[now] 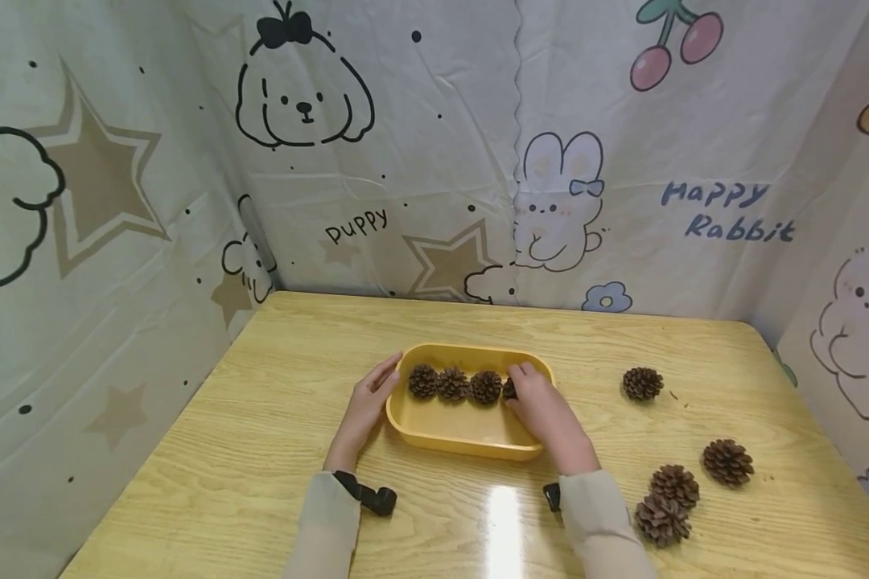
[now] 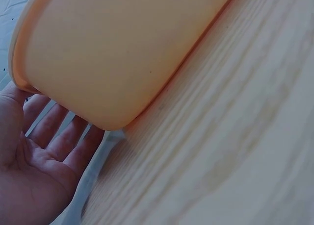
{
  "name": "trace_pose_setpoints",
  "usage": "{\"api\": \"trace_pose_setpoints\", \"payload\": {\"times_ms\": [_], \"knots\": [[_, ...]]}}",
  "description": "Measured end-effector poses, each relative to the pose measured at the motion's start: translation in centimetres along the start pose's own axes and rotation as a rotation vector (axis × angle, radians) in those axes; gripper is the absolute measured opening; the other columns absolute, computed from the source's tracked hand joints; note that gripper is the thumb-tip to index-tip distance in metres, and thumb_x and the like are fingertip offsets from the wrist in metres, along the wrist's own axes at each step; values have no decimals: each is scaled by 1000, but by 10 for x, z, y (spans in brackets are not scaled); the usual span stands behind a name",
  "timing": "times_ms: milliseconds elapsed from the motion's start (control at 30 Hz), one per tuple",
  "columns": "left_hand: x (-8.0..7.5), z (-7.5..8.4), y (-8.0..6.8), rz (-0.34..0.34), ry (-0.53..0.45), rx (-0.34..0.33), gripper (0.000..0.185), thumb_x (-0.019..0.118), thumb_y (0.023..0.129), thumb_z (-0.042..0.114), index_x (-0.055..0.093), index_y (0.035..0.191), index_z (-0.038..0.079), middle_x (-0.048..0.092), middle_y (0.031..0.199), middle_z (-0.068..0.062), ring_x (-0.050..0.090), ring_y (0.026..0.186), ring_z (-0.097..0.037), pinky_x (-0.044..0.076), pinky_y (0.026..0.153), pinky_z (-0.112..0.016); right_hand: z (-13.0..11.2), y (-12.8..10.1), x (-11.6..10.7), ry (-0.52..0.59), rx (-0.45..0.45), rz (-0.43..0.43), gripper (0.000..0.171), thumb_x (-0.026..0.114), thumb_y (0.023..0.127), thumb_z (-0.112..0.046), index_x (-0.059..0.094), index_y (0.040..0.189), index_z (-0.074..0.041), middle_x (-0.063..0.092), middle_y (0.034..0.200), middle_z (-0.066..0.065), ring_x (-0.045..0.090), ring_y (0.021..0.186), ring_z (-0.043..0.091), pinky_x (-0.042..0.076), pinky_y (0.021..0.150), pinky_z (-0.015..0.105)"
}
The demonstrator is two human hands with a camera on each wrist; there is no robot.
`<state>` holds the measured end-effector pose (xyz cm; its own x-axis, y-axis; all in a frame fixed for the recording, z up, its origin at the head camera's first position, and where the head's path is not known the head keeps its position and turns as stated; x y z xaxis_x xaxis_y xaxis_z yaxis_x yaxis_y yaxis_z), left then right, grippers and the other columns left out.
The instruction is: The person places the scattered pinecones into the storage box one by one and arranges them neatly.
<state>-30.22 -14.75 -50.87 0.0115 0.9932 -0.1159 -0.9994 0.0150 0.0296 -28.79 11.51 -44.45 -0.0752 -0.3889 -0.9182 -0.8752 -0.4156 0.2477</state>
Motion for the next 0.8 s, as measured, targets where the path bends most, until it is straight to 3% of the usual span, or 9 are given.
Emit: {"api": "trace_pose_setpoints", "payload": {"times_ms": [233,467,800], "knots": [[-1,-1,3,-9,-8,3,48,55,100,35,50,145,19,48,151,-7,44,142,-24,40,116,-40,-1,3,0,5,14,-32,32,74,83,-1,60,110,9,62,102,21,63,92,31,59,77,40],[-1,-3,5,-13,-35,-12,48,56,101,28,48,146,14,46,152,-11,43,142,-27,39,117,-42,-1,4,3,0,4,-35,32,75,83,0,60,110,9,62,101,21,63,92,32,59,77,40],[-2,27,-10,-43,-31,-19,46,54,101,19,48,145,7,47,150,-15,44,141,-30,39,116,-42,-3,2,3,9,-21,-3,37,76,81,0,59,111,9,61,103,22,63,92,33,60,76,41]]}}
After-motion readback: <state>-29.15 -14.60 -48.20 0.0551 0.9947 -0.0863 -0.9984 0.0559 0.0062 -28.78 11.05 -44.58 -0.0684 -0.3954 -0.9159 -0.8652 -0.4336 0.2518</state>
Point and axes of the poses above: each hand's wrist, its own y-axis towards the middle knuckle, its own x-axis out of the palm, z = x × y, the point moved 6 cm from there along y, towards the middle knuckle
